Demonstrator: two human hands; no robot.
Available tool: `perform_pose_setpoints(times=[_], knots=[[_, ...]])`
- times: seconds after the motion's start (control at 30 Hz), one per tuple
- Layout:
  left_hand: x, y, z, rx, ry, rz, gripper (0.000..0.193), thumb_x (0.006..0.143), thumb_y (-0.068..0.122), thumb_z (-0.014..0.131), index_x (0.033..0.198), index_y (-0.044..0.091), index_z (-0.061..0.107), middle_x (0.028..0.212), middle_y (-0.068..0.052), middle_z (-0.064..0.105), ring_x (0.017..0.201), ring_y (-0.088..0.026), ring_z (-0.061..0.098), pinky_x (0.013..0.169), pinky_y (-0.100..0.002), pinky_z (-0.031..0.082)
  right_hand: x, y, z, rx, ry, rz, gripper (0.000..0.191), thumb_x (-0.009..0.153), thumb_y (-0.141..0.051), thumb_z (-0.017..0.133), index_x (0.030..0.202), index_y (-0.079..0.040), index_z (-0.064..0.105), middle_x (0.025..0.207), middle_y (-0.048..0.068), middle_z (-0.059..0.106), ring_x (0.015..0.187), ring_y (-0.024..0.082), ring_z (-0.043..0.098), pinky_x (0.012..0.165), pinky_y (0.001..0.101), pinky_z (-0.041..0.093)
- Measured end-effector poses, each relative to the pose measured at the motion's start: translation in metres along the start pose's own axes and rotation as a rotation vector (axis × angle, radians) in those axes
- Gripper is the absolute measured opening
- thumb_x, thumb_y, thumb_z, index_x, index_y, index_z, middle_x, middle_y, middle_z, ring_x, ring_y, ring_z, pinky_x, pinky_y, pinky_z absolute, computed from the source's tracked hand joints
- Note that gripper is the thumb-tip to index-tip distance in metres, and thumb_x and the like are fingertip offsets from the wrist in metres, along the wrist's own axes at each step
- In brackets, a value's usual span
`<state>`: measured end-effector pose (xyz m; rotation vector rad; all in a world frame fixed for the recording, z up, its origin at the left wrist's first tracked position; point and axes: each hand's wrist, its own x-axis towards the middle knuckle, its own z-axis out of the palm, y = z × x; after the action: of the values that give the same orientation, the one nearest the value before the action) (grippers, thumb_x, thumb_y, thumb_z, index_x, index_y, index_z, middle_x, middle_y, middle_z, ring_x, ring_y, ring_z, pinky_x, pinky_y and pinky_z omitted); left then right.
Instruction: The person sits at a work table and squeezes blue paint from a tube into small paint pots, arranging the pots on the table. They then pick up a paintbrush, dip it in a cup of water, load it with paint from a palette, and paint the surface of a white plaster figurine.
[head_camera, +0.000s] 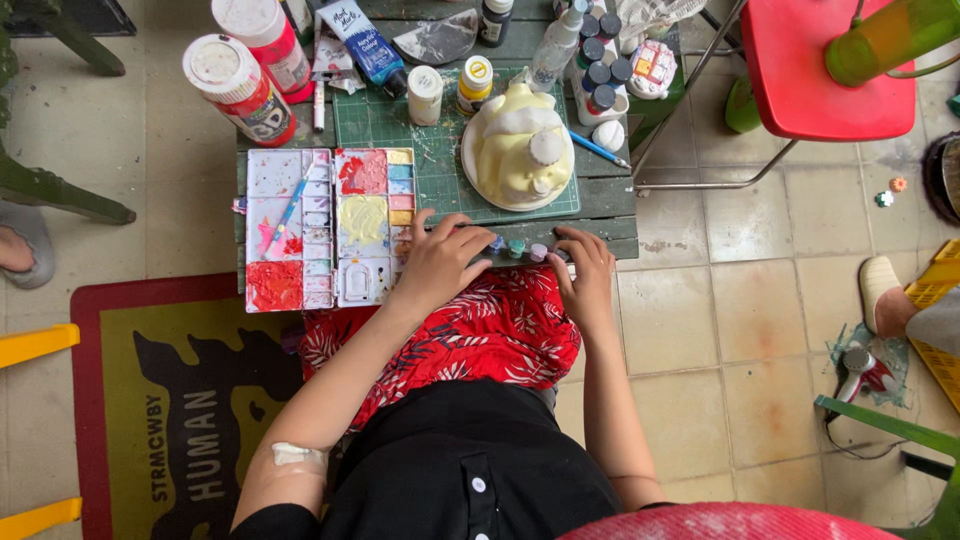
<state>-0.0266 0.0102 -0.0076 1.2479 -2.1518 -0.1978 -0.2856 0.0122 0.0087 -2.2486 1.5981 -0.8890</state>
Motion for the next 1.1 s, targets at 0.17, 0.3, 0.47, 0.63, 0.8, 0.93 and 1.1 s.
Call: perform_pose_setpoints(times=[0.17,0.3,0.47,0.63,0.8,0.93,1.1], knots=[[0.007,0.005,-0.002,0.021,0.048,0.032,0.025,0.09,0.027,0.079,0.111,0.016,0.073,0.114,0.006,0.069,0.116,-0.017,0.058,0.113,-0.056,0.027,0.001,-0.004,-0.006,0.232,-0.05,0.036,0.009,0.1,-0.011,0.06,0.102,-0.004,0.063,0.124,0.009,0.07,0.119,0.031,0.061,0.104,0.0426,0.043],[0.018,0.005,-0.009,0.046,0.037,0.067,0.03,0.09,0.024,0.078,0.116,0.013,0.069,0.117,0.004,0.068,0.115,-0.018,0.057,0.111,-0.054,0.028,0.008,-0.009,-0.015,0.29,-0.052,0.049,0.012,0.102,-0.01,0.056,0.103,-0.002,0.065,0.116,0.012,0.072,0.109,0.033,0.065,0.098,0.0416,0.048],[0.025,0.007,-0.024,-0.011,-0.027,0.066,0.034,0.09,0.023,0.078,0.119,0.011,0.064,0.117,0.002,0.066,0.114,-0.021,0.056,0.107,-0.055,0.027,0.013,-0.017,-0.019,0.464,-0.057,0.13,0.014,0.105,-0.011,0.052,0.102,-0.001,0.063,0.112,0.012,0.073,0.095,0.028,0.069,0.087,0.0365,0.055],[0.023,0.001,-0.037,0.003,-0.045,0.072,0.032,0.089,0.026,0.077,0.115,0.014,0.064,0.116,0.003,0.066,0.115,-0.022,0.057,0.107,-0.054,0.028,0.016,-0.015,-0.016,0.323,-0.04,-0.048,0.013,0.106,-0.009,0.054,0.101,-0.001,0.063,0.109,0.011,0.076,0.096,0.024,0.067,0.089,0.0344,0.051],[0.016,-0.011,-0.046,-0.078,-0.014,-0.026,0.045,0.091,0.035,0.079,0.127,0.014,0.063,0.125,-0.001,0.065,0.122,-0.019,0.057,0.11,-0.049,0.03,0.022,-0.011,0.002,0.583,-0.083,0.085,0.021,0.108,-0.012,0.045,0.105,0.0,0.061,0.103,0.009,0.073,0.088,0.015,0.061,0.085,0.0282,0.05],[-0.002,-0.017,-0.055,-0.054,0.021,-0.07,0.056,0.084,0.037,0.079,0.132,0.014,0.062,0.132,-0.002,0.065,0.124,-0.023,0.056,0.108,-0.046,0.029,0.015,-0.004,0.01,0.743,-0.084,0.078,0.027,0.112,-0.017,0.039,0.106,0.001,0.059,0.108,0.009,0.072,0.094,0.013,0.06,0.09,0.029,0.049],[-0.011,-0.018,-0.056,-0.019,0.008,-0.115,0.05,0.085,0.037,0.079,0.128,0.015,0.065,0.123,-0.003,0.071,0.119,-0.021,0.06,0.104,-0.045,0.03,0.009,0.012,0.028,0.863,-0.114,0.091,0.036,0.116,-0.026,0.034,0.106,0.0,0.058,0.111,0.01,0.069,0.099,0.015,0.059,0.094,0.0306,0.047]])
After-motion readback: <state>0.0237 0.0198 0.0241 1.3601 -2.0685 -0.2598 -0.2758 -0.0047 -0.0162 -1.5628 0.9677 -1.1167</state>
